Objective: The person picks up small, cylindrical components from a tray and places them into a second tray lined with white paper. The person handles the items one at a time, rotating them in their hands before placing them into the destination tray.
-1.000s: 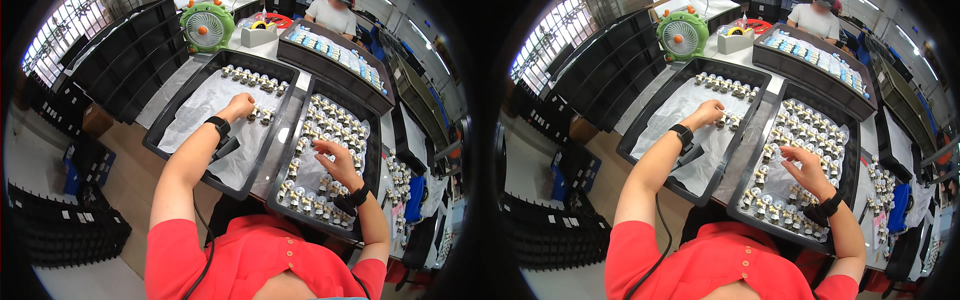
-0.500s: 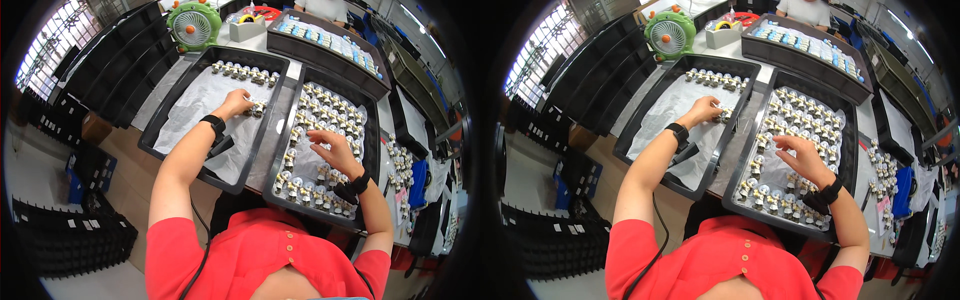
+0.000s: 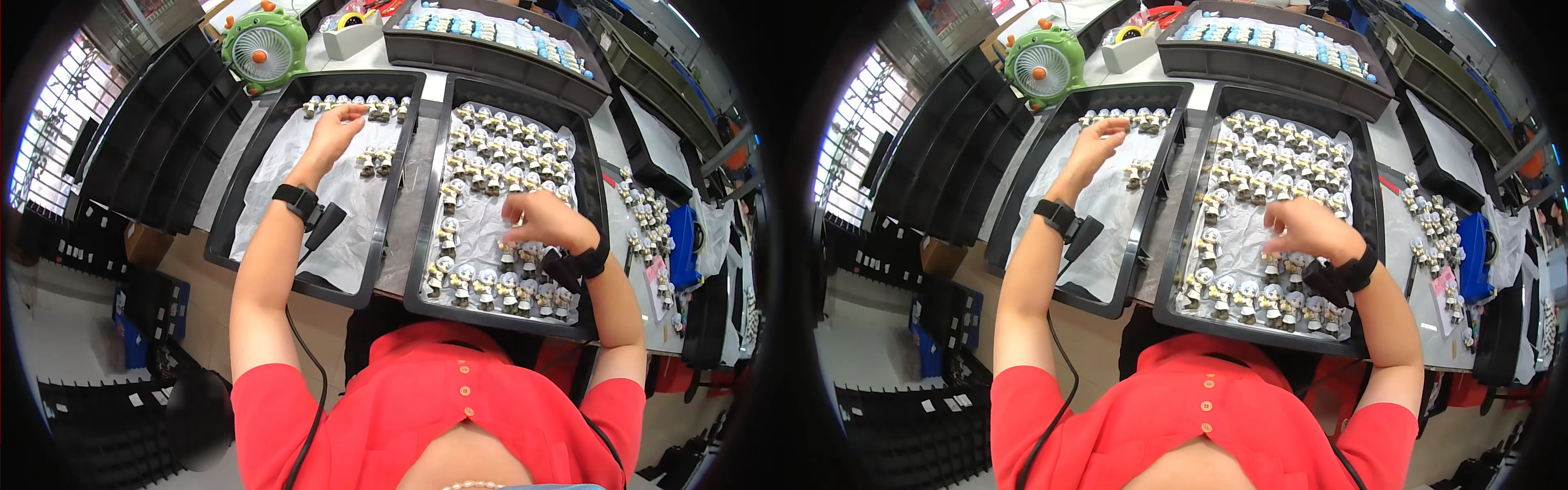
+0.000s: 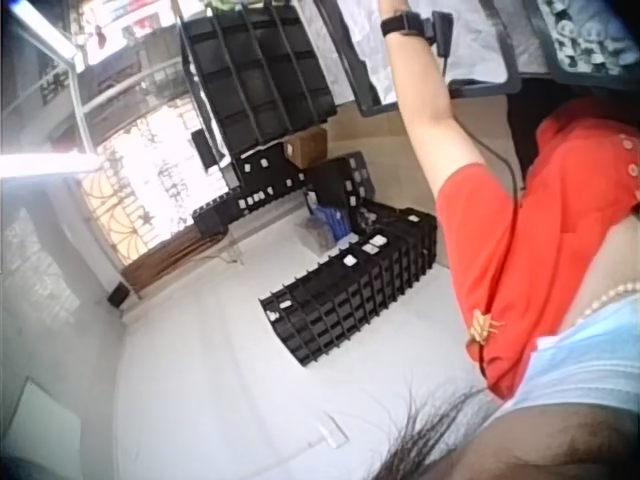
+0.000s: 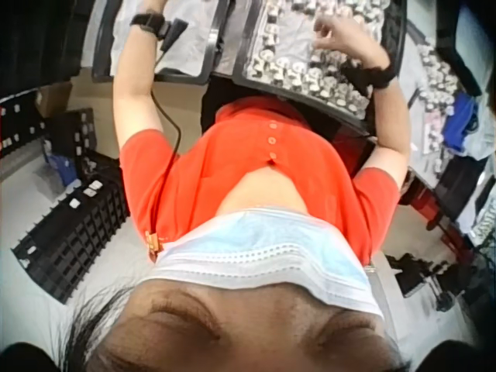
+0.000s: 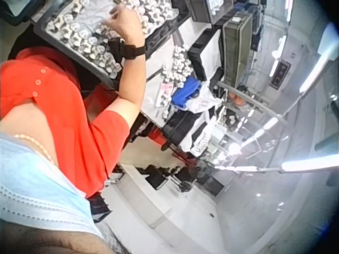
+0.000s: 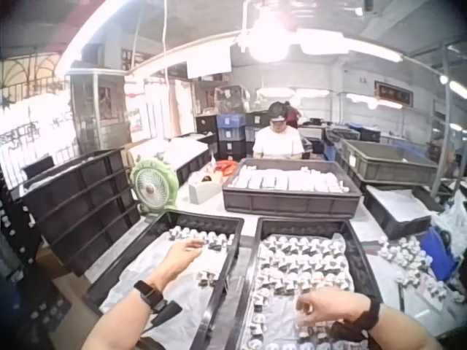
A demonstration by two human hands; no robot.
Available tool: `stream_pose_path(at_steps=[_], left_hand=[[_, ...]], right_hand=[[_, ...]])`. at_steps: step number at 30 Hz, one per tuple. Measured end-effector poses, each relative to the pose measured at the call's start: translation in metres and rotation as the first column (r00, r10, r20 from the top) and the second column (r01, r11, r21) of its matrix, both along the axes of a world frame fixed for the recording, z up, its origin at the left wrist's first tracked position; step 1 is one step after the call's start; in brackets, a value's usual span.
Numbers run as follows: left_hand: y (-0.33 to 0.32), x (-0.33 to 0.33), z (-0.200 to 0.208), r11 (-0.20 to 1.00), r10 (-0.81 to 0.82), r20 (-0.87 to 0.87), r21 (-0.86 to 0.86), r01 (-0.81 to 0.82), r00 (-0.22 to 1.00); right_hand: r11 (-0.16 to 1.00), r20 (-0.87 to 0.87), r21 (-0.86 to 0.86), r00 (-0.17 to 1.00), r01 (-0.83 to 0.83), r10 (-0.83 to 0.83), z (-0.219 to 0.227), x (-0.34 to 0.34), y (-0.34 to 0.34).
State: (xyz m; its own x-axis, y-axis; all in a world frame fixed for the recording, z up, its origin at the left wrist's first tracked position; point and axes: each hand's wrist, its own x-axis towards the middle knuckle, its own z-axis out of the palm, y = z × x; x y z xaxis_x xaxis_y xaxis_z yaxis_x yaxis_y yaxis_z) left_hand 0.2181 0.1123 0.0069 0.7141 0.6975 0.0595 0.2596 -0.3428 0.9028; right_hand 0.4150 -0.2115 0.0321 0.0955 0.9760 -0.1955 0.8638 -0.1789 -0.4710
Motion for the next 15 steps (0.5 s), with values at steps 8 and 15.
stream_pose_path(at_steps=[8,15], left_hand=[[-0.077,-0.005,0.090,0.925,-0.246,0.252,-0.226,0.304,0.936],[-0.157,0.014,0.055,0.760,-0.469,0.308,-0.335,0.556,0.828]], right_hand=[[0.972,0.224,-0.157,0.952,-0.175,0.207,-0.019,-0.025,-0.006],[0.943,-0.058,0.326,0.994,-0.065,0.089,0.008,-0.027,0.003]])
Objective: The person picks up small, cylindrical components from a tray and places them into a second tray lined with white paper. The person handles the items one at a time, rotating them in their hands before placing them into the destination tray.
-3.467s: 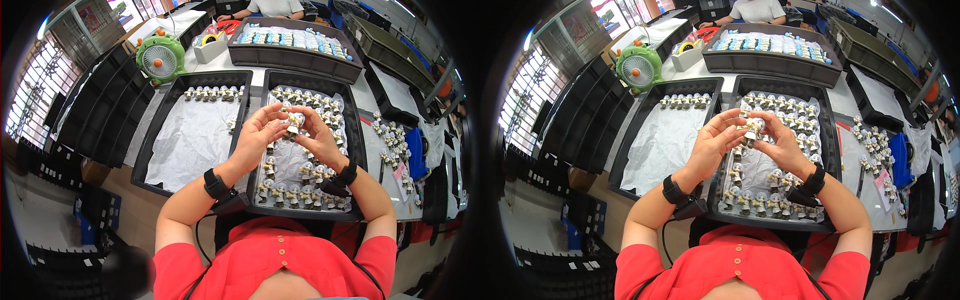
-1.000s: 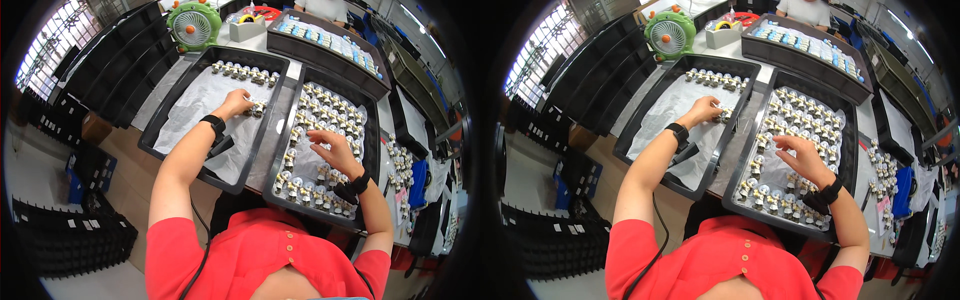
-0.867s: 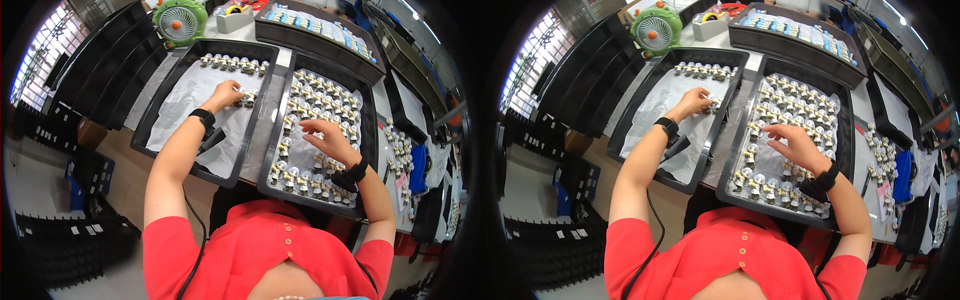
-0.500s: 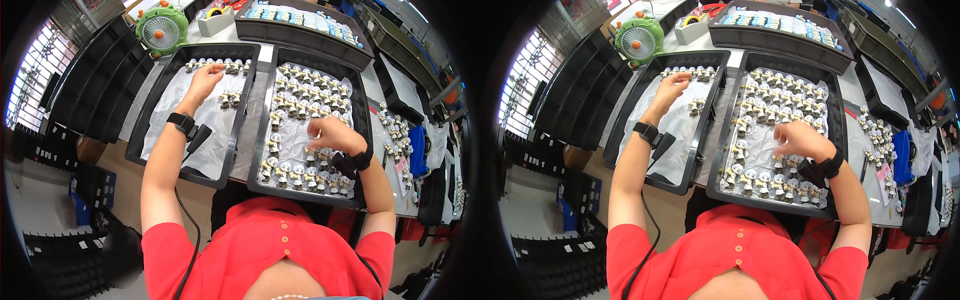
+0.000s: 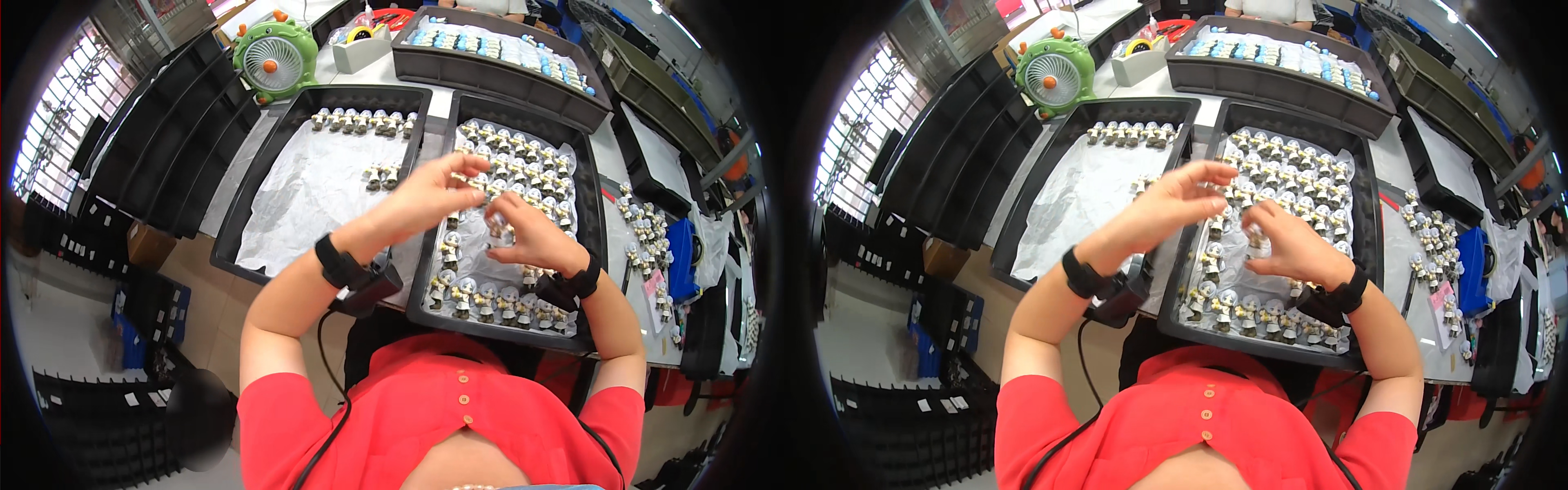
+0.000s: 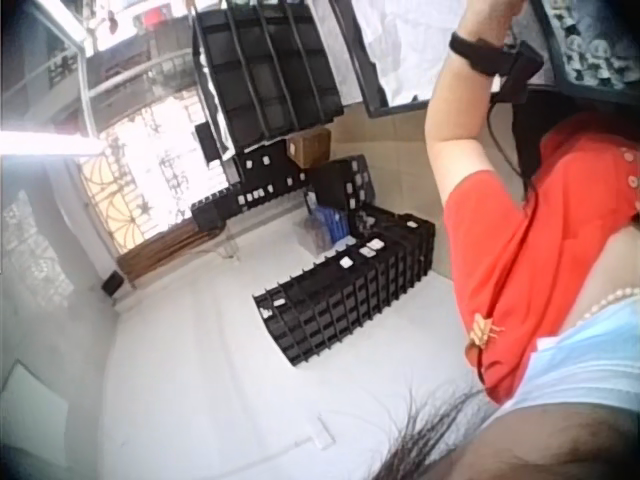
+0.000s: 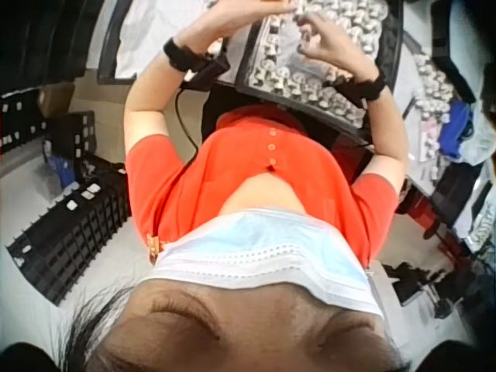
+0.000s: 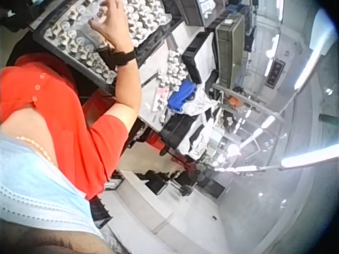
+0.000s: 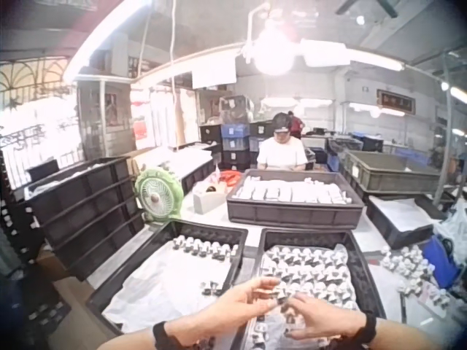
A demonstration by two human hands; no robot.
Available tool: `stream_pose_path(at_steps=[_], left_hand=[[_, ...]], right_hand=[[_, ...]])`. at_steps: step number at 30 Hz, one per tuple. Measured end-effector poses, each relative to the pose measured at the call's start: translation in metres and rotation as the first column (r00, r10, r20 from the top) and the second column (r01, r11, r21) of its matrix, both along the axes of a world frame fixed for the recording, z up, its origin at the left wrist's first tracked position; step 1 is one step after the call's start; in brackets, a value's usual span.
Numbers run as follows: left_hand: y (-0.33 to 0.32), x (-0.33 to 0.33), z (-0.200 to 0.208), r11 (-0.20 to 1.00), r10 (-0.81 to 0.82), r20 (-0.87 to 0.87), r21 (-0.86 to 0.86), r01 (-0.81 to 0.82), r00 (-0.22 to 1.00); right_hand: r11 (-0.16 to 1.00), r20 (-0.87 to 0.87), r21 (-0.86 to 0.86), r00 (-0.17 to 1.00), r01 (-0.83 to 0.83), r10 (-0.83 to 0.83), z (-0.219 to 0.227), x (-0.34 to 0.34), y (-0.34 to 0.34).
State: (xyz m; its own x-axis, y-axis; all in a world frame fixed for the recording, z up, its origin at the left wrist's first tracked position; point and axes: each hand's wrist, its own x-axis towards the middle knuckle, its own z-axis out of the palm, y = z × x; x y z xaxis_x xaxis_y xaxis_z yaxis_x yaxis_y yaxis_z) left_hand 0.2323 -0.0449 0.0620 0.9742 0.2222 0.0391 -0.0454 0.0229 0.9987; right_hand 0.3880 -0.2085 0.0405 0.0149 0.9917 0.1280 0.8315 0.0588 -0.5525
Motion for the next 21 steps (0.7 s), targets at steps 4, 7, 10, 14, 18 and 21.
stream_pose_path(at_steps=[4,7,10,14,18,21], left_hand=[[-0.013,0.004,0.002,0.999,0.033,-0.057,0.036,-0.031,0.998],[-0.007,0.004,-0.003,1.000,0.014,-0.039,0.000,-0.014,0.999],[-0.007,0.004,-0.006,0.988,-0.039,-0.055,-0.150,0.030,0.998],[-0.004,0.006,-0.014,0.998,-0.027,0.020,-0.052,0.028,0.999],[-0.003,0.007,-0.016,0.985,-0.064,-0.034,-0.161,0.058,0.997],[-0.005,0.009,-0.012,0.965,-0.048,-0.087,-0.259,0.024,0.995]], right_hand=[[0.942,-0.165,0.335,0.986,0.025,0.033,0.013,-0.006,0.005],[0.906,-0.153,0.421,0.988,0.042,0.025,0.009,-0.005,0.005],[0.894,-0.175,0.446,0.984,0.050,0.033,0.003,-0.006,0.008],[0.893,-0.186,0.447,0.981,0.044,0.045,-0.002,-0.006,0.011],[0.891,-0.182,0.449,0.983,0.063,0.023,-0.004,-0.007,0.012],[0.886,-0.202,0.455,0.979,0.091,0.003,-0.008,-0.008,0.012]])
